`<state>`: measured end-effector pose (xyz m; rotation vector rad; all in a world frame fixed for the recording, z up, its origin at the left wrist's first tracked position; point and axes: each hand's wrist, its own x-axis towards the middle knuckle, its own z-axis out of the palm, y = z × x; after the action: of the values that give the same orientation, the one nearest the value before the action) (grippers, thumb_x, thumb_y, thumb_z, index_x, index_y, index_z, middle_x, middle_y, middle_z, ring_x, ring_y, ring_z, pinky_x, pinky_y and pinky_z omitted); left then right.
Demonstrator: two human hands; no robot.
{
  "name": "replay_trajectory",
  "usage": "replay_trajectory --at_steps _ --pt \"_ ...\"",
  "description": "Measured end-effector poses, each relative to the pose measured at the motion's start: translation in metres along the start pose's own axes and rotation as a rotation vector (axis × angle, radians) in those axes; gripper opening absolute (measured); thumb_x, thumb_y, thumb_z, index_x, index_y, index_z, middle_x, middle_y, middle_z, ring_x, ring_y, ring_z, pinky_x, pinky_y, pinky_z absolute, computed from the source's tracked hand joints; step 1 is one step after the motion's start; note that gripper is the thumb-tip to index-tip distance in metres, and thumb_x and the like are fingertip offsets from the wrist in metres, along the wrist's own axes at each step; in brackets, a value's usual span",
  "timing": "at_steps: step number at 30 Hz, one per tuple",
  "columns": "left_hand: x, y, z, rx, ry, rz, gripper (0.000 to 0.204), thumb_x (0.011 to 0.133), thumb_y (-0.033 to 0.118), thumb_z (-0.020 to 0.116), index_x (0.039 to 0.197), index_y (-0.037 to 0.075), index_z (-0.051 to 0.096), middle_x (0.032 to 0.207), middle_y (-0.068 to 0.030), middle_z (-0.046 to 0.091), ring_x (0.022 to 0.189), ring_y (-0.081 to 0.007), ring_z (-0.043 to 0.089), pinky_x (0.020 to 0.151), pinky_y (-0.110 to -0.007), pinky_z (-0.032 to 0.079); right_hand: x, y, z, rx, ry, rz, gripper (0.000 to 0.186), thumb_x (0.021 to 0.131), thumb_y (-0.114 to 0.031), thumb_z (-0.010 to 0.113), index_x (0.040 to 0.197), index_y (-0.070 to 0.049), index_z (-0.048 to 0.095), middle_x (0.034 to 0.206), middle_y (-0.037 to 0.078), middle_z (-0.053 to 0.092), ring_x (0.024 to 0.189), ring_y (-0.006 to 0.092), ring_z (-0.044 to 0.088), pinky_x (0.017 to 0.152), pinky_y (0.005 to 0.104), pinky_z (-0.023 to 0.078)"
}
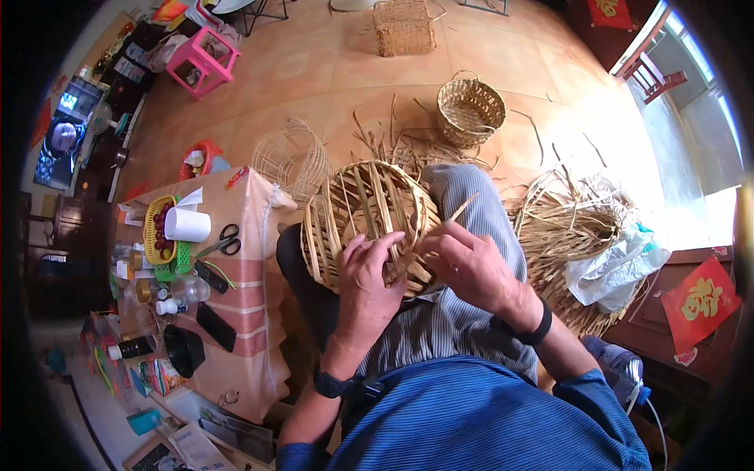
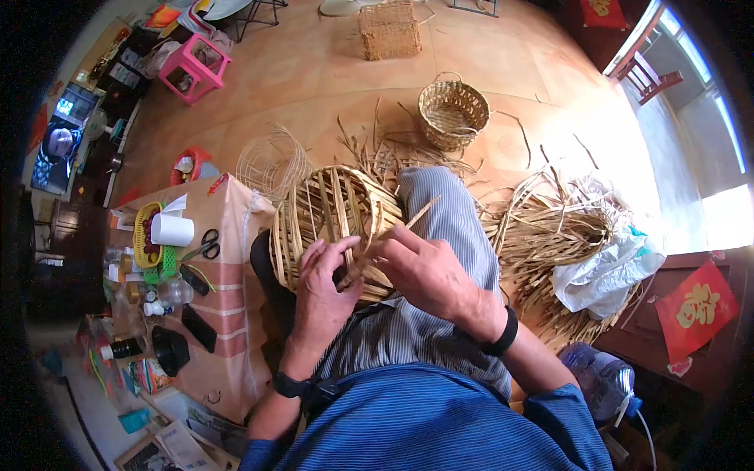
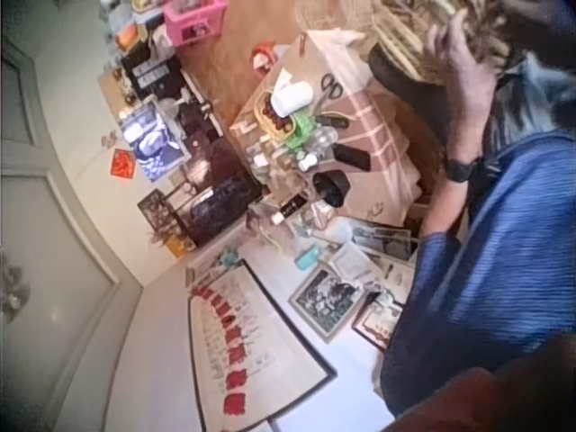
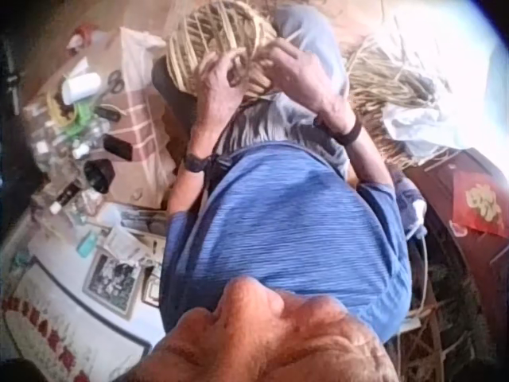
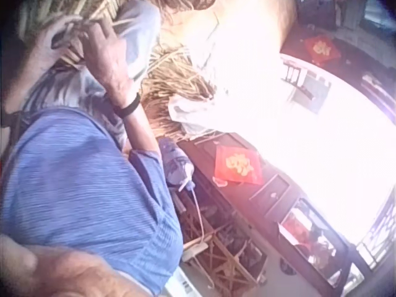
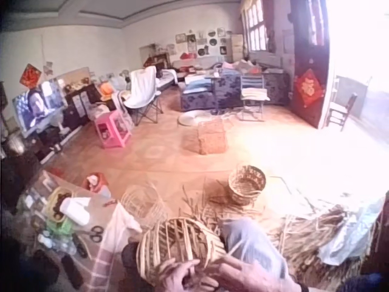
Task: Weaving a small basket using thin strips of wood or straw.
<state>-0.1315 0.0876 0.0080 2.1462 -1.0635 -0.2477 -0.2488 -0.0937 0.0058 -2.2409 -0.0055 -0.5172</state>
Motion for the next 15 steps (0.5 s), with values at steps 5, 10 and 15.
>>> replay_trajectory --at_steps 5,10,15 --pt "0.008 -0.001 -0.004 0.039 -0.055 0.021 0.048 0.08 0.003 0.078 0.126 0.008 0.066 0.093 -0.0116 0.069 0.101 -0.0331 0.068 0.123 -0.05 0.038 -0.033 -0.003 0.022 0.043 -0.039 0.153 0.017 0.093 -0.011 0.075 0.107 -0.007 0.065 0.09 0.012 0.067 0.075 0.0364 0.07 0.061 0.0458 0.057" --pt "0.004 -0.021 -0.004 0.113 -0.047 0.187 0.036 0.079 0.006 0.072 0.115 0.003 0.067 0.1 -0.0168 0.069 0.105 -0.0392 0.066 0.117 -0.055 0.042 -0.028 -0.008 0.041 -0.097 -0.098 0.129 0.019 0.094 -0.023 0.075 0.105 -0.009 0.067 0.086 0.011 0.067 0.074 0.0346 0.07 0.059 0.0469 0.056" --pt "0.003 -0.015 0.016 0.043 -0.083 0.147 0.035 0.085 0.01 0.076 0.118 0.003 0.065 0.105 -0.0188 0.068 0.114 -0.0411 0.063 0.118 -0.057 0.039 -0.033 -0.001 0.043 -0.232 -0.072 0.146 0.019 0.085 -0.019 0.079 0.083 -0.011 0.063 0.077 0.009 0.064 0.068 0.0332 0.07 0.06 0.046 0.056"
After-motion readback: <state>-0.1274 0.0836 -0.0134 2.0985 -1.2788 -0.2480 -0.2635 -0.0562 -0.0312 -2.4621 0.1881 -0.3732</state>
